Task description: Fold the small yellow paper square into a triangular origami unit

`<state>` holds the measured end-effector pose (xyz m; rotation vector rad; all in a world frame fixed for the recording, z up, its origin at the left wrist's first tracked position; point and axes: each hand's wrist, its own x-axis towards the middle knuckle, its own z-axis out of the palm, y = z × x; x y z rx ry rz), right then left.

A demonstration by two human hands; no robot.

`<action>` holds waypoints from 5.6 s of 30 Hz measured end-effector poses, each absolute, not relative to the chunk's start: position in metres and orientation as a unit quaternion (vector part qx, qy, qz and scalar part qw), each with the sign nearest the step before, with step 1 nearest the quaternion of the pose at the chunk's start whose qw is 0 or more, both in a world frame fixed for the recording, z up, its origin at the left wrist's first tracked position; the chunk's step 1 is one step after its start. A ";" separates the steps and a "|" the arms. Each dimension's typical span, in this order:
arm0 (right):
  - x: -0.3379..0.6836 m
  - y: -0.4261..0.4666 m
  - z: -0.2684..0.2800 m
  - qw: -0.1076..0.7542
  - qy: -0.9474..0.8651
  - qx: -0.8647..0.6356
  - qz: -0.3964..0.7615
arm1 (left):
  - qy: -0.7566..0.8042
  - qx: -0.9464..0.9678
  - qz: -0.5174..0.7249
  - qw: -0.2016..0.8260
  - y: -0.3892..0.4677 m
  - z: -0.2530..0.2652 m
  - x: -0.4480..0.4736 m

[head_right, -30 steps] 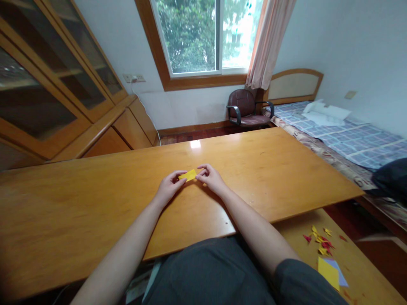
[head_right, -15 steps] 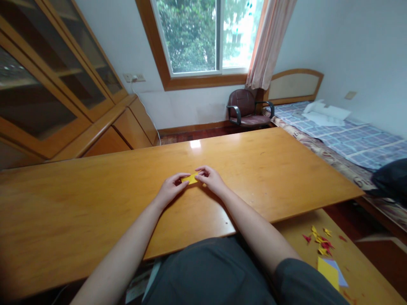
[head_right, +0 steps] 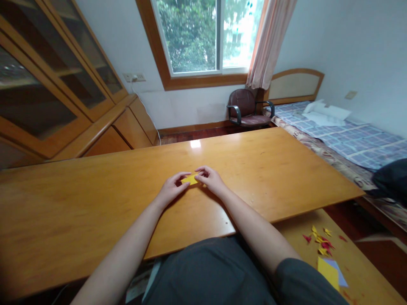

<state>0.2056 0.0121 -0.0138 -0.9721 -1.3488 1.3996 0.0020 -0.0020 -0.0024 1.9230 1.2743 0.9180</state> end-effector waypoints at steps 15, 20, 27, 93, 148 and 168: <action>0.204 0.010 -0.013 0.473 -0.552 -0.404 0.555 | 0.498 0.701 0.340 0.381 0.000 -0.002 0.003; 0.205 0.011 -0.011 0.502 -0.539 -0.407 0.540 | 0.477 0.653 0.382 0.448 0.003 -0.005 0.004; 0.206 0.013 -0.010 0.528 -0.526 -0.425 0.514 | 0.468 0.595 0.422 0.499 0.007 -0.005 0.002; 0.207 0.005 0.001 0.417 -0.580 -0.417 0.561 | 0.451 0.571 0.426 0.538 0.004 -0.004 0.001; 0.206 0.005 -0.011 0.421 -0.664 -0.425 0.448 | 0.471 0.681 0.420 0.371 0.004 -0.012 -0.001; 0.203 0.004 -0.002 0.383 -0.695 -0.445 0.414 | 0.469 0.723 0.391 0.324 0.000 -0.008 0.000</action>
